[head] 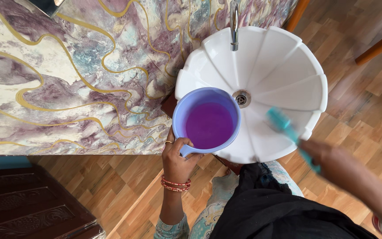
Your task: The person cleans a white petal-shaped sink using a blue brush while holding a purple bucket of liquid. They scrub the inner surface of the basin and around the drain area.
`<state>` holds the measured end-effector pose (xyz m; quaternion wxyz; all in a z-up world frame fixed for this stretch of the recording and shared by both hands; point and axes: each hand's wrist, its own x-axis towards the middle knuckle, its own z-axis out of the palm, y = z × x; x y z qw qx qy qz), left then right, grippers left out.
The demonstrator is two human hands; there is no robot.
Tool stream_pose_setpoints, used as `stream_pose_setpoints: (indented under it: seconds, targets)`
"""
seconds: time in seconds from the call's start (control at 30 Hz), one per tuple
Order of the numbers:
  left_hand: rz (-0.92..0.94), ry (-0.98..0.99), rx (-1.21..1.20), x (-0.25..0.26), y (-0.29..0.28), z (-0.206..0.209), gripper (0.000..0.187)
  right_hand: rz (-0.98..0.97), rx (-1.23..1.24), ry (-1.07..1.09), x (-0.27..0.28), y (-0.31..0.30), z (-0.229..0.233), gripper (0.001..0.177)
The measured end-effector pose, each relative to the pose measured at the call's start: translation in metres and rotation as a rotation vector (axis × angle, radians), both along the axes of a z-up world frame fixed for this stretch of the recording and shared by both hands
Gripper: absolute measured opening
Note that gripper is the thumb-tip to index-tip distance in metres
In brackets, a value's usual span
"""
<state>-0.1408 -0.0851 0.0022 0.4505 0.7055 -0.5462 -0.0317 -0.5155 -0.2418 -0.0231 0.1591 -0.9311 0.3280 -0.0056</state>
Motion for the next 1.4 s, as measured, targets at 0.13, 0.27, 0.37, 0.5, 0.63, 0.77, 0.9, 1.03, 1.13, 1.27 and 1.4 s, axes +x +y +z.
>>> stream_pose_setpoints:
  seconds: [0.13,0.27,0.37,0.5,0.63,0.77,0.9,1.03,1.13,1.27,1.4]
  targets:
    - [-0.007,0.079,0.028,-0.002,-0.004,-0.005,0.049,0.102,0.228,-0.041,-0.024,0.033,0.019,0.071]
    - [-0.04,0.115,0.043,-0.003,-0.011,-0.001,0.048,-0.232,0.287,0.468,-0.007,-0.005,0.015,0.045]
    - [-0.039,0.199,0.068,-0.004,-0.015,-0.001,0.046,-0.13,-0.176,0.228,0.015,-0.036,-0.019,0.048]
    - [-0.054,0.12,0.022,0.001,-0.016,-0.001,0.047,0.226,-0.325,0.004,0.047,-0.016,-0.07,0.059]
    - [-0.039,0.097,0.022,0.01,-0.014,-0.004,0.049,0.052,0.104,-0.226,0.055,-0.02,-0.084,0.063]
    - [-0.033,0.101,0.015,0.016,-0.012,-0.005,0.048,-0.166,-0.267,-0.043,0.063,-0.053,-0.099,0.047]
    - [-0.026,0.103,0.006,0.024,-0.012,-0.005,0.048,0.06,0.008,-0.201,0.092,-0.026,-0.111,0.065]
    - [-0.034,0.118,-0.009,0.029,-0.009,-0.005,0.048,0.085,-0.021,-0.191,0.098,-0.042,-0.109,0.068]
    - [-0.038,0.153,0.003,0.034,-0.009,-0.005,0.048,-0.069,-0.263,-0.119,0.095,-0.072,-0.111,0.058]
    - [-0.041,0.114,-0.022,0.038,-0.012,-0.006,0.05,0.016,-0.061,-0.072,0.108,-0.064,-0.131,0.053]
    - [-0.053,0.163,0.003,0.042,-0.009,-0.01,0.048,0.127,-0.215,-0.138,0.107,-0.074,-0.137,0.056]
